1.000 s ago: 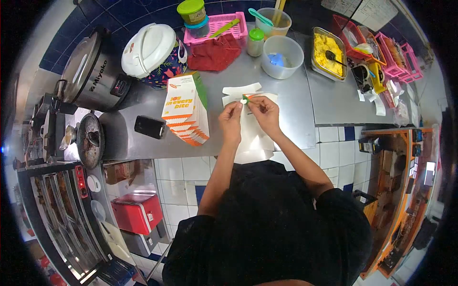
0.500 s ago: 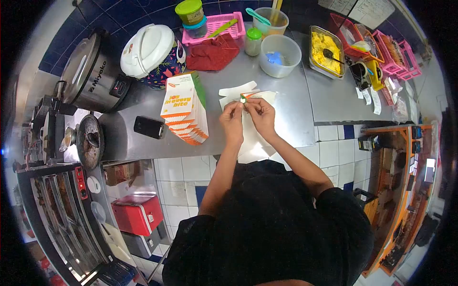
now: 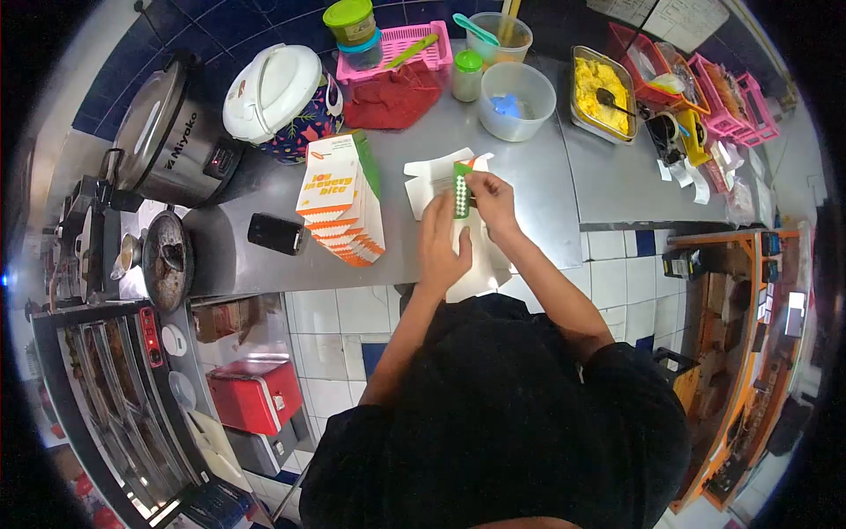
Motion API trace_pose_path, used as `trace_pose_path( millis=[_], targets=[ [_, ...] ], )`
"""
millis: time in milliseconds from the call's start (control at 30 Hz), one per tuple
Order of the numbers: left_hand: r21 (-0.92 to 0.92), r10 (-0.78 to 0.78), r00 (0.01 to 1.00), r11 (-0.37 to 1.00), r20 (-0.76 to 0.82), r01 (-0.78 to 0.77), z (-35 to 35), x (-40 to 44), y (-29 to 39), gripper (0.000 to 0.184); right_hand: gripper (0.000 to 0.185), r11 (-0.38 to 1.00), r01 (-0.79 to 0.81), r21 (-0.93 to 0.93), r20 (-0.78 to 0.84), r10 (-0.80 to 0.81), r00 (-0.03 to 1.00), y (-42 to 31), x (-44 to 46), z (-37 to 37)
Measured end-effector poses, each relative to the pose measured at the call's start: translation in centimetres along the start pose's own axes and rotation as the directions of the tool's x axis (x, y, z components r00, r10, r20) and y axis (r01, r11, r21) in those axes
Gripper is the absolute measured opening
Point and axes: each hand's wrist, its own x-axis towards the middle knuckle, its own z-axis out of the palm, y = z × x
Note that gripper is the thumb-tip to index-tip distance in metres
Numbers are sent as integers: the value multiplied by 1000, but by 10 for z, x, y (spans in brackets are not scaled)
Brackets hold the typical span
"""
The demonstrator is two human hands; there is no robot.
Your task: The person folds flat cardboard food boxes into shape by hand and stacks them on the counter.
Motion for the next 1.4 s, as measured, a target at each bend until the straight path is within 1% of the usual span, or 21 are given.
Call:
trace_pose_path(
  millis=[67,100,133,200,267,333,367,467,600,633,700,733,800,900,1000,1100,1133,1233,1333,1367,1400],
  targets=[
    [21,-189,979,981,-75,191,-8,-13,21,47,18,999,27,-20,-71,-28,997,-5,7,-6],
    [73,-293,956,953,-35,295,-7,-24,13,42,18,997,70,-42,-108,-74,991,0,13,-12],
    [4,-411,907,911,92,413,-6,-32,4,36,18,996,80,-29,-114,-83,990,-3,12,-13],
    [-81,-584,730,759,354,646,-4,-49,-10,26,17,996,94,-4,-120,-94,988,-10,7,-14],
    [62,-450,868,892,209,447,1,-59,-22,20,17,989,130,-77,-59,-135,989,-16,2,-12],
    [184,-313,942,939,117,289,-2,-53,-14,17,23,961,189,-202,51,-182,982,-21,-14,-10],
    [225,-263,961,945,85,239,-4,-47,-11,17,34,700,384,-602,184,-346,920,-22,-18,-12],
    [277,-157,984,952,86,128,-10,-34,-6,17,40,754,204,-624,166,-127,978,-32,-31,-7],
    [263,-72,992,964,103,43,-18,-26,-3,16,24,792,256,-554,256,-130,958,-31,-20,-30],
    [253,-64,994,967,86,41,-18,-26,-3,15,14,883,182,-432,294,-53,954,-34,-23,-33],
    [231,-50,998,972,41,39,-18,-23,-3,14,11,926,130,-355,306,-17,952,-41,-27,-39],
    [127,-102,995,987,2,101,-18,-22,-1,13,10,944,102,-315,316,3,949,-44,-30,-39],
    [-84,-217,974,974,-57,212,-18,-20,3,12,11,968,156,-199,326,-84,942,-51,-39,-35],
    [-476,-413,885,836,-215,275,-9,-18,9,10,14,984,146,-106,299,-108,948,-62,-49,-30],
    [-593,-466,871,750,-158,294,-18,-8,24,9,17,993,116,-28,287,-103,952,-63,-56,-30],
    [-516,-323,928,836,-188,186,-28,7,40,10,20,995,86,48,251,-95,963,-66,-64,-27],
    [-508,-325,929,839,-176,198,-31,10,47,10,22,995,76,71,233,-90,968,-70,-67,-25],
    [-486,-315,936,850,-157,205,-33,14,55,9,28,999,39,31,197,-45,979,-83,-78,-19],
    [-481,-293,941,858,-171,179,-29,15,53,9,32,988,113,-104,220,-88,971,-76,-77,-25],
    [-485,-293,941,856,-170,179,-28,16,54,9,33,963,190,-190,209,-149,966,-76,-77,-25],
    [-489,-293,941,854,-169,179,-28,17,55,9,33,972,176,-156,212,-141,967,-76,-77,-24]
  ],
)
